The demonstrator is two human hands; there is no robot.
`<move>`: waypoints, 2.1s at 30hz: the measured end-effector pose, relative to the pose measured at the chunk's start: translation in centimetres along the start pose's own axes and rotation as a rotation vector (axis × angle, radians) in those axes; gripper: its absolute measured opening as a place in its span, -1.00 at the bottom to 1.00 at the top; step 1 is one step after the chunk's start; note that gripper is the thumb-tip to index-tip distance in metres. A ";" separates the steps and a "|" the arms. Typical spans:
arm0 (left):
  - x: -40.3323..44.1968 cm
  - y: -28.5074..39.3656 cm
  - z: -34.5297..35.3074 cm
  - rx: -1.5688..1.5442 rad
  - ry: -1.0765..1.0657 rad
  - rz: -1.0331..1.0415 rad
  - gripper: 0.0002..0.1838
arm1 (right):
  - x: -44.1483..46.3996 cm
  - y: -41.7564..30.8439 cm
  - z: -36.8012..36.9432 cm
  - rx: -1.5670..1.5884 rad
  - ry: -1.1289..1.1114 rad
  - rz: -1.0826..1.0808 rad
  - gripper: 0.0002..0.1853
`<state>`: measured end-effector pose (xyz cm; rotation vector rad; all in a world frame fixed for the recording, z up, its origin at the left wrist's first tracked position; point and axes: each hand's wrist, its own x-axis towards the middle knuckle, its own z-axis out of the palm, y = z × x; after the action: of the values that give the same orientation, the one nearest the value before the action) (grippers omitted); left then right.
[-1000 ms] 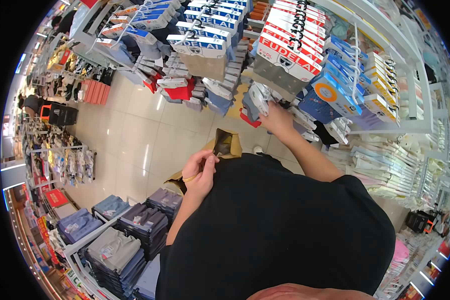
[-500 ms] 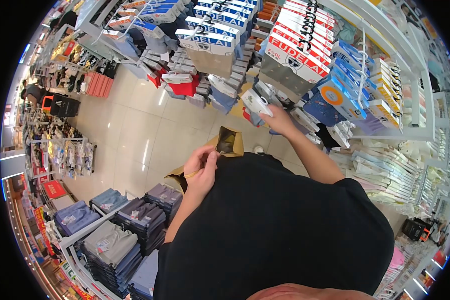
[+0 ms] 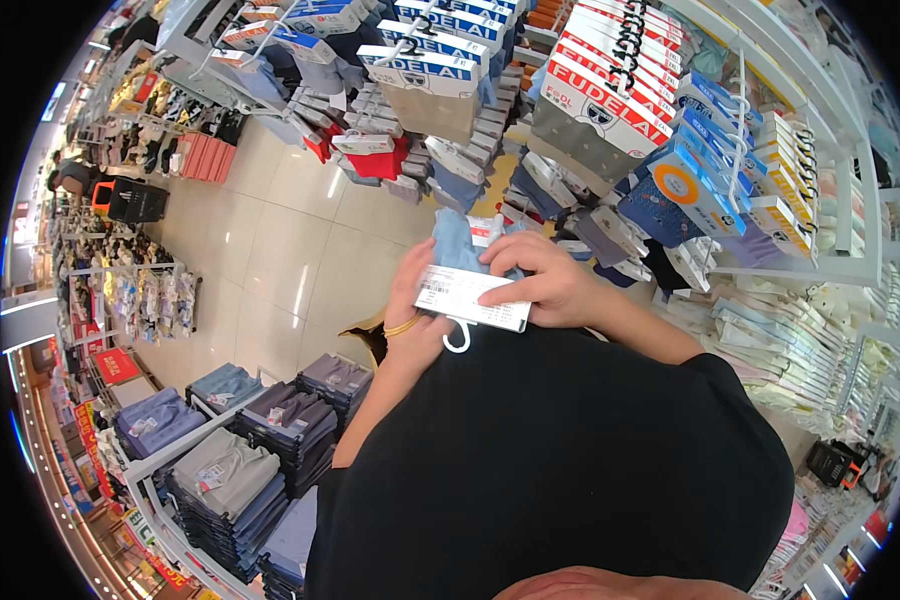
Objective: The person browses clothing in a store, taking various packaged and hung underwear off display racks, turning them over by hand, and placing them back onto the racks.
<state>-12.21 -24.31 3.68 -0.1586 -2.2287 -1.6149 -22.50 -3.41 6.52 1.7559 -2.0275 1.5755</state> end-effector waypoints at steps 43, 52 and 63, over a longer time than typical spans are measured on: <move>-1.7 0.5 -0.3 -0.192 0.168 -0.350 -0.74 | -17.8 15.5 5.0 0.493 0.604 1.579 -0.60; -1.9 -0.1 -0.6 -0.200 0.172 -0.354 -0.72 | -14.9 16.7 6.3 0.299 0.321 1.138 -0.41; -2.0 -0.8 -1.2 -0.225 0.186 -0.336 -0.71 | -14.4 22.0 6.5 -0.073 0.068 1.160 -0.22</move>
<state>-10.35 -25.45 2.55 0.3122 -2.0072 -1.9636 -30.25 -0.71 -19.29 0.3602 -3.2099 1.5747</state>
